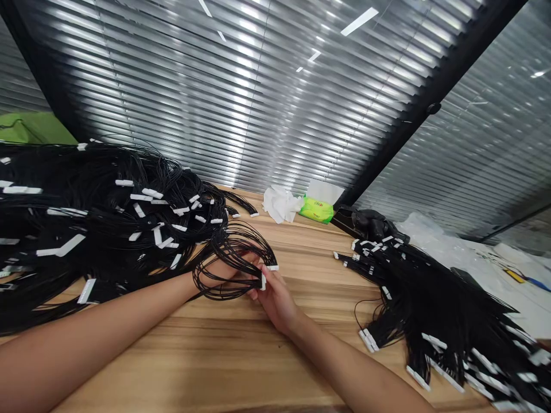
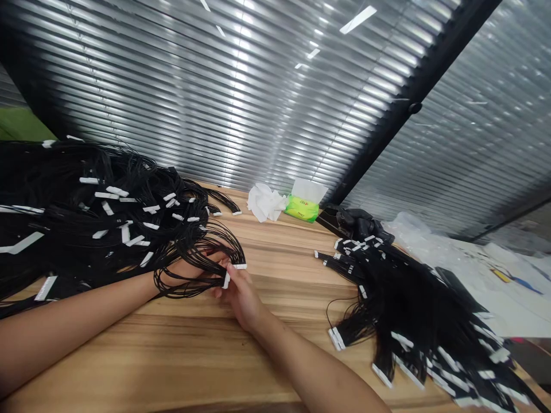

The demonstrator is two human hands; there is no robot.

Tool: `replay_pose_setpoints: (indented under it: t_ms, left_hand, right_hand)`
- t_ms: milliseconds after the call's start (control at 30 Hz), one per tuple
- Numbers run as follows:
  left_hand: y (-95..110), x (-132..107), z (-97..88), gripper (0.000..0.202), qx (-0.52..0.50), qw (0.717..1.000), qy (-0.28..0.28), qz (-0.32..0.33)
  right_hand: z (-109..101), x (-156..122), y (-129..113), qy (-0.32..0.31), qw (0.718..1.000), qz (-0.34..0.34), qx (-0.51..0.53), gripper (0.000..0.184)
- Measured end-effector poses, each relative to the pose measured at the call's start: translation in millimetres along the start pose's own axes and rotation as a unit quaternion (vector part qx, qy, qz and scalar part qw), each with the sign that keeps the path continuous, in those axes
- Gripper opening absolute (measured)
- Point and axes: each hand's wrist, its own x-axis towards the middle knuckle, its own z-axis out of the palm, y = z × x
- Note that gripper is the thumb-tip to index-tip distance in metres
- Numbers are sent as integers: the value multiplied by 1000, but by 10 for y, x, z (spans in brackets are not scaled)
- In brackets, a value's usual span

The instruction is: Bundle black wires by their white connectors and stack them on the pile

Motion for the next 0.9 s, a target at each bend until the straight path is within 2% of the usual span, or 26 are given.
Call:
replay_pose_setpoints:
  t_ms: [67, 100, 167, 233, 333, 433, 500, 600, 767, 900]
  left_hand:
    - [-102, 32, 31, 43, -24, 1000, 1, 3]
    - [-158, 52, 58, 45, -39, 999, 12, -4]
    - [-254, 95, 121, 35, -68, 996, 50, -30]
    - [-298, 131, 167, 32, -96, 991, 72, -50]
    - [-240, 148, 161, 30, -170, 975, 125, -63]
    - [-118, 118, 92, 38, -223, 951, 201, -79]
    - [-59, 89, 49, 31, -212, 951, 222, -45]
    - [-35, 64, 24, 20, -179, 961, 211, 23]
    - [-71, 96, 49, 23, -85, 975, 206, 0]
    - [-68, 109, 51, 23, -52, 976, 212, -1]
  right_hand:
    - [-11, 15, 6, 29, 999, -26, -3, 27]
    - [-22, 26, 11, 46, 998, -39, -4, 27]
    - [-53, 55, 22, 76, 995, -61, -2, 28]
    - [-88, 86, 37, 102, 992, -80, 6, 28]
    - [-122, 113, 57, 140, 984, -106, 4, 31]
    - [-121, 103, 62, 158, 979, -117, -47, 36]
    - [-107, 86, 53, 153, 977, -120, -84, 39]
    - [-86, 70, 32, 146, 976, -127, -105, 42]
    - [-108, 88, 29, 170, 972, -134, -95, 41]
    - [-157, 115, 40, 186, 968, -140, -96, 41]
